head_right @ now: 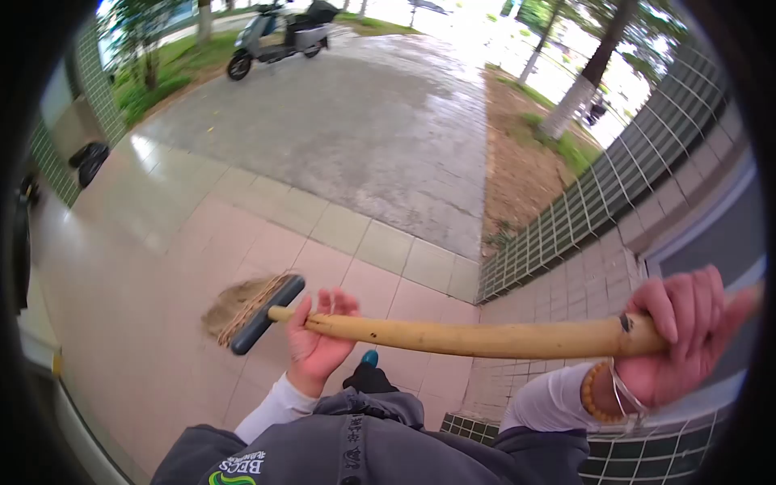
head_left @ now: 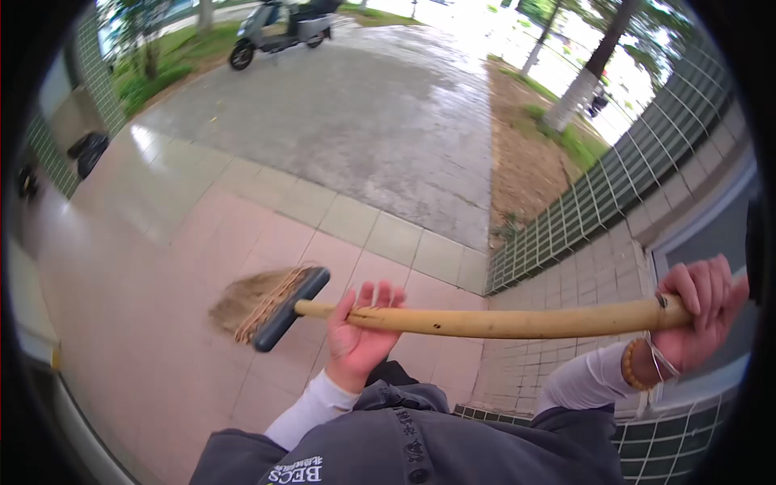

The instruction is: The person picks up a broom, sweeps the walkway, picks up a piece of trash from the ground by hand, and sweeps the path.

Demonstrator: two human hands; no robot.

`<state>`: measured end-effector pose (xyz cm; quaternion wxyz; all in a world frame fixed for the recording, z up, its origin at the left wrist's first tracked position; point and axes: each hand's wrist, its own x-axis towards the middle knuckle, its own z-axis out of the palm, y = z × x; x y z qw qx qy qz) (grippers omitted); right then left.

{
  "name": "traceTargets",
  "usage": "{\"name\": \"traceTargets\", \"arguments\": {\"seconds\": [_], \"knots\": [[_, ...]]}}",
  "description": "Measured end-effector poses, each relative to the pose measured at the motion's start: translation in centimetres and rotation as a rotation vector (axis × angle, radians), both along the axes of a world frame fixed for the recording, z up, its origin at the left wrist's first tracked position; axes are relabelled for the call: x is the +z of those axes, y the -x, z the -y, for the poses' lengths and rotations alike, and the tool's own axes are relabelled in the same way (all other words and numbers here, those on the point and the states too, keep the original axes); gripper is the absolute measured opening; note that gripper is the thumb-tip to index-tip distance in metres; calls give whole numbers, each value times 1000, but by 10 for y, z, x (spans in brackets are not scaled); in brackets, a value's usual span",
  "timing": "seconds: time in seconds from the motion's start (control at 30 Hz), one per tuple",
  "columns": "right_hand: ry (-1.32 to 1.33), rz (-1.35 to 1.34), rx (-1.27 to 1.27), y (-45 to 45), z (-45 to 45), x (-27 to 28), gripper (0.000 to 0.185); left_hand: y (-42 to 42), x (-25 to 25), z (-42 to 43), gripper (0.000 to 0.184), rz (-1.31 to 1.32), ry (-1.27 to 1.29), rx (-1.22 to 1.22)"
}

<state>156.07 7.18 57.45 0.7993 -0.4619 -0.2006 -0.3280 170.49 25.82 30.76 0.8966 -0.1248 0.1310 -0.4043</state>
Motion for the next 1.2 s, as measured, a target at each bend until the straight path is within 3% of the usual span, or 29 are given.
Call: {"name": "traceTargets", "arguments": {"seconds": [0.03, 0.13, 0.2, 0.23, 0.43, 0.47, 0.5, 0.53, 0.6, 0.67, 0.77, 0.8, 0.83, 0.97, 1.03, 1.1, 1.2], "knots": [[-27, 28, -26, -11, 22, -8, 30, -12, -9, 11, 11, 46, 52, -20], [-72, 115, -163, -47, 98, -47, 22, -53, -6, 57, 4, 44, -87, -70], [-71, 88, -689, -71, 146, -74, 14, -87, -16, 91, 5, -26, -105, -86], [-79, 121, -699, -84, 170, -84, 14, -107, -24, 105, 6, -19, -150, -84], [45, 46, -1652, -139, 281, -89, 47, -212, -42, 184, 11, -64, -275, -133], [192, 30, -1851, -142, 303, -97, 54, -224, -41, 195, 12, -104, -297, -135], [186, -9, -1847, -152, 314, -95, 54, -238, -42, 207, 12, -122, -326, -135], [496, -158, -2177, -163, 323, -85, 49, -256, -44, 224, 16, -145, -299, -183], [866, -378, -2452, -171, 346, -77, 45, -289, -53, 259, 20, -182, -270, -260], [1672, -911, -1854, -155, 376, -85, 29, -318, -60, 295, 21, -219, -306, -324], [1724, -1163, -1629, -172, 398, -95, 22, -358, -75, 358, 22, -193, -418, -441], [1807, -1267, -1543, -177, 400, -97, 35, -370, -82, 381, 21, -206, -445, -525], [1809, -1309, -1540, -181, 400, -101, 35, -381, -88, 402, 21, -216, -470, -609], [1614, -2114, -1212, -193, 391, -111, 65, -411, -114, 495, 16, -241, -506, -946], [1605, -2252, -1279, -166, 382, -129, 61, -412, -120, 544, 16, -295, -453, -1044], [1416, -2481, -1220, -150, 365, -127, 47, -402, -116, 594, 16, -196, -590, -1240], [1311, -2724, -1248, -128, 325, -117, 29, -372, -111, 659, 15, -144, -528, -1421]]}}
